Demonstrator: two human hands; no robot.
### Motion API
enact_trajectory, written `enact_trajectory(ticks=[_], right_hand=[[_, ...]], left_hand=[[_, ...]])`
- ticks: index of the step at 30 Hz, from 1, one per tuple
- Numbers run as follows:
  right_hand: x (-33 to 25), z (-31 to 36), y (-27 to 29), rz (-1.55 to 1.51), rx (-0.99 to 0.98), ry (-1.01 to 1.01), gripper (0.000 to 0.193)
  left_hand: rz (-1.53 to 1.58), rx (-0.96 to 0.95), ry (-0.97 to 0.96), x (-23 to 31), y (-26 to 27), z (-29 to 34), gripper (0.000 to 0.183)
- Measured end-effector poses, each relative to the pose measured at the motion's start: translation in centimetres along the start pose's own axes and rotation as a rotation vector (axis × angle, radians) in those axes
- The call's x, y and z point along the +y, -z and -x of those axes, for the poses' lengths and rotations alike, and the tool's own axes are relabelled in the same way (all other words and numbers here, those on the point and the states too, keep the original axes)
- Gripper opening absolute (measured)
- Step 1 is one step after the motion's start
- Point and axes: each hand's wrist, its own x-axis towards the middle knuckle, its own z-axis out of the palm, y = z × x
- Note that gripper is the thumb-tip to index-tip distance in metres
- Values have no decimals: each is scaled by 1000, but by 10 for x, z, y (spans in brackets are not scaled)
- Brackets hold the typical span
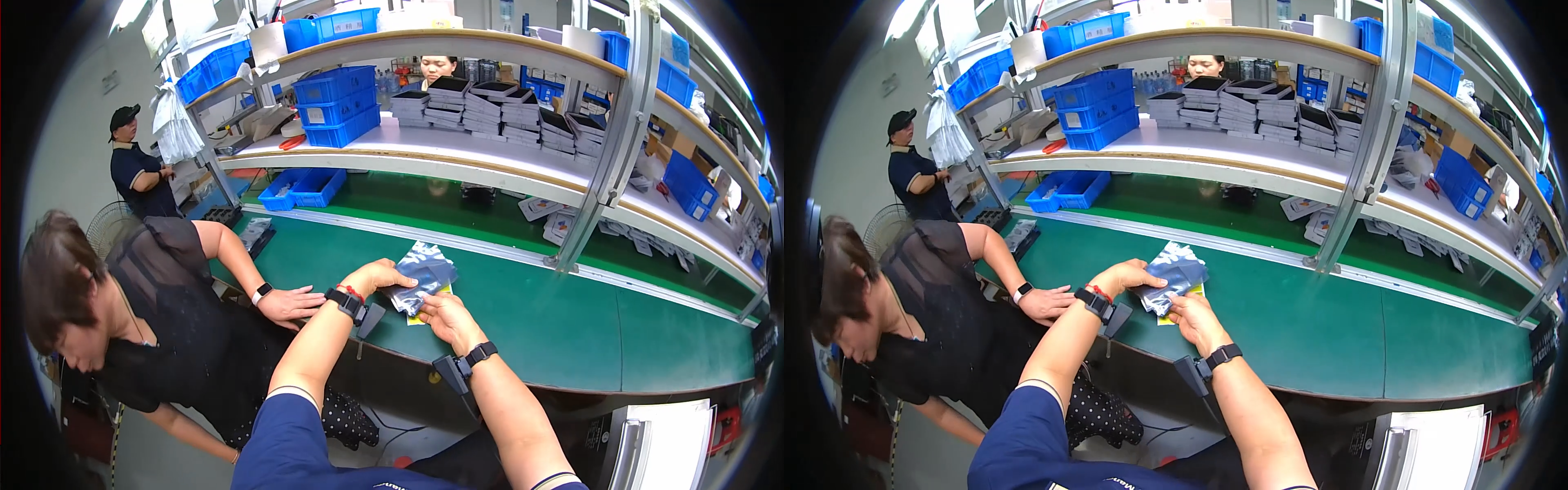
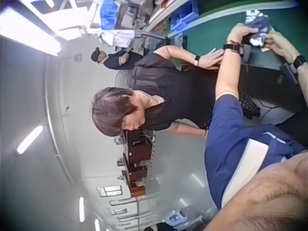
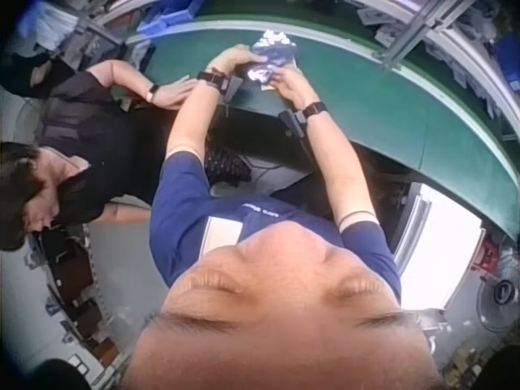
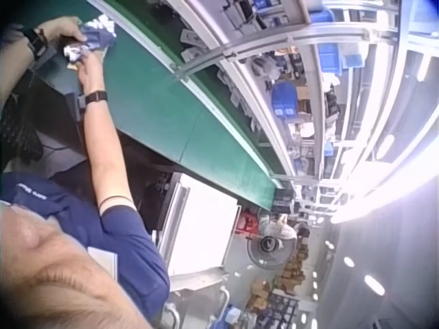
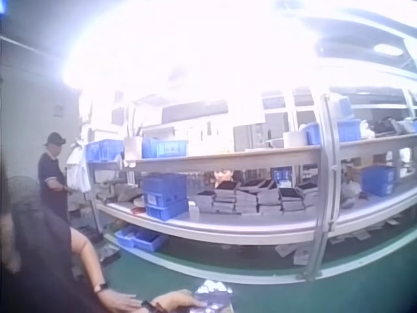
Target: Arranging and sealing silver material pouches on an industrial machine.
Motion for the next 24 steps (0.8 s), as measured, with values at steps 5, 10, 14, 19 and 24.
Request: enact_trajectory(ticks=[5, 10, 14, 19, 24], right_hand=[[6, 9, -13, 188, -17, 56, 21], [-4, 42, -12, 387, 40, 433, 37], [-29, 79, 30, 696, 0, 733, 37], [-43, 112, 76, 1258, 192, 955, 59], [-43, 136, 75, 1124, 148, 813, 77]], left_hand=[[372, 142, -164, -32, -21, 5, 67], [670, 246, -421, -9, -59, 48, 63], [850, 49, -611, 21, -104, 65, 52], [773, -53, -707, 13, -162, 33, 66], [561, -189, -720, 13, -182, 27, 65]])
